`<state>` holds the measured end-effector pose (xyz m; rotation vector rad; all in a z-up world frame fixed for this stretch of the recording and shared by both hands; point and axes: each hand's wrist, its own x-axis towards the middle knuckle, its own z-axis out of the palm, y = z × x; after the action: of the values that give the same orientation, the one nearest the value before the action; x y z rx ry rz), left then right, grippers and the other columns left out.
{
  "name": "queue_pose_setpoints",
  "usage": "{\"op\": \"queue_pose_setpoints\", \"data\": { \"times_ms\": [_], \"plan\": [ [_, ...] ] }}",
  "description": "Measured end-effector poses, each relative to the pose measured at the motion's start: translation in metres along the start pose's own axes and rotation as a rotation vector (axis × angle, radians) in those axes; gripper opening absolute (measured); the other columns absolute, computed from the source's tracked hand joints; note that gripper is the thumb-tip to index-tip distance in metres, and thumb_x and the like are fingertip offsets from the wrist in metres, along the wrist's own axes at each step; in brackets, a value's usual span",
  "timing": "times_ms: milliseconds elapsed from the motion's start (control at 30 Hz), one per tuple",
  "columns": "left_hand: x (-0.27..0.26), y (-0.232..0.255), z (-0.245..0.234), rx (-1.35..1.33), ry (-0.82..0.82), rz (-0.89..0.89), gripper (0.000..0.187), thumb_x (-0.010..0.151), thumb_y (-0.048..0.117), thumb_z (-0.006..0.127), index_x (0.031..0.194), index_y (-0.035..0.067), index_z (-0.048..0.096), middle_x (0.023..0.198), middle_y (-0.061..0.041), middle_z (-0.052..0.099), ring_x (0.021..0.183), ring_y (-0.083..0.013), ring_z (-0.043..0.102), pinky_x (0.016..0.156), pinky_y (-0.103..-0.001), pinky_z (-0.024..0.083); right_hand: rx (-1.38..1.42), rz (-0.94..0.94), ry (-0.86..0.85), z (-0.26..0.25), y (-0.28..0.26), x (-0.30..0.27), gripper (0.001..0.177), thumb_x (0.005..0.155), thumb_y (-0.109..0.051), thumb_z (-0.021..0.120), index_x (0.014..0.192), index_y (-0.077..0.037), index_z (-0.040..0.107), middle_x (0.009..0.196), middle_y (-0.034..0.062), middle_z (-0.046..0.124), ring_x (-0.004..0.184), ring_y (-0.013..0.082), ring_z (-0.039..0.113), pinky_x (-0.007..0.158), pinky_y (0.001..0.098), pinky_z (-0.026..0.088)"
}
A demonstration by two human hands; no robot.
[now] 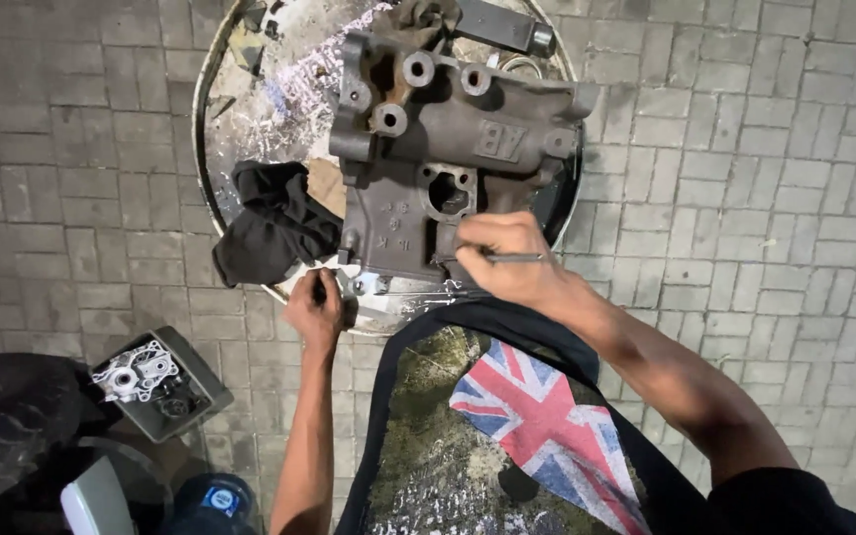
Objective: The person cleans a metal engine part resting on a metal drum using a black cloth and a small metal tool. They wipe the surface and scrape specific areas to remove residue.
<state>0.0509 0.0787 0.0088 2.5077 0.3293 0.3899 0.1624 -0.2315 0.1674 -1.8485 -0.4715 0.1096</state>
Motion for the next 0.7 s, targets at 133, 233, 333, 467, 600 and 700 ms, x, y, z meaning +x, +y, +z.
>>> {"op": "queue_pose_setpoints", "data": {
  "times_ms": [133, 233, 333, 467, 600, 700],
  "plan": [
    [-0.005, -0.007, 0.007, -0.013, 0.008, -0.036, 0.023, 0.104, 0.026, 0.064, 0.083, 0.020, 0.070, 0.067, -0.007, 0.063, 0.067, -0.0340, 0.069, 0.062, -0.041, 0.054, 0.083, 0.061, -0.117, -0.006, 0.008, -0.005, 0.036, 0.080, 0.009, 0.055, 0.097, -0.006, 0.082, 0.070, 0.0158, 0.070, 0.058, 0.0247, 0.063, 0.055, 0.0388, 0.053],
    [-0.002, -0.008, 0.005, -0.013, -0.002, -0.014, 0.022, 0.104, 0.024, 0.064, 0.084, 0.019, 0.070, 0.067, -0.008, 0.063, 0.066, -0.0350, 0.069, 0.061, -0.042, 0.054, 0.068, -0.057, -0.085, -0.012, -0.027, 0.021, 0.031, 0.082, 0.010, 0.052, 0.080, -0.009, 0.077, 0.055, 0.0106, 0.055, 0.043, 0.0240, 0.049, 0.046, 0.0331, 0.044],
    [-0.002, -0.007, 0.009, 0.016, -0.009, -0.011, 0.023, 0.104, 0.026, 0.062, 0.084, 0.019, 0.070, 0.066, -0.007, 0.062, 0.065, -0.0344, 0.068, 0.059, -0.042, 0.054, -0.118, -0.230, -0.048, -0.004, -0.009, 0.015, 0.022, 0.088, 0.004, 0.063, 0.073, -0.011, 0.069, 0.061, 0.0092, 0.057, 0.047, 0.0305, 0.053, 0.048, 0.0298, 0.049],
    [-0.011, -0.012, 0.008, 0.024, -0.003, -0.035, 0.022, 0.104, 0.027, 0.063, 0.084, 0.019, 0.070, 0.066, -0.007, 0.062, 0.067, -0.0342, 0.069, 0.061, -0.042, 0.054, -0.027, -0.125, -0.129, -0.012, -0.012, 0.012, 0.027, 0.083, 0.010, 0.060, 0.092, -0.006, 0.079, 0.069, 0.0148, 0.067, 0.050, 0.0327, 0.060, 0.048, 0.0371, 0.050],
    [-0.007, -0.013, 0.011, 0.020, 0.012, -0.030, 0.022, 0.104, 0.028, 0.063, 0.085, 0.019, 0.071, 0.067, -0.007, 0.062, 0.067, -0.0344, 0.069, 0.060, -0.042, 0.054, -0.088, -0.221, -0.159, -0.007, 0.010, 0.011, 0.016, 0.089, -0.002, 0.067, 0.088, -0.013, 0.078, 0.066, 0.0037, 0.061, 0.052, 0.0273, 0.059, 0.050, 0.0320, 0.050],
    [-0.008, -0.014, 0.011, 0.029, 0.013, -0.022, 0.021, 0.103, 0.028, 0.064, 0.086, 0.020, 0.071, 0.067, -0.007, 0.062, 0.067, -0.0339, 0.069, 0.060, -0.042, 0.054, -0.077, -0.175, -0.192, -0.007, -0.006, 0.014, 0.022, 0.088, 0.004, 0.063, 0.090, -0.013, 0.078, 0.060, 0.0056, 0.055, 0.046, 0.0241, 0.054, 0.044, 0.0308, 0.045]
  ]
}}
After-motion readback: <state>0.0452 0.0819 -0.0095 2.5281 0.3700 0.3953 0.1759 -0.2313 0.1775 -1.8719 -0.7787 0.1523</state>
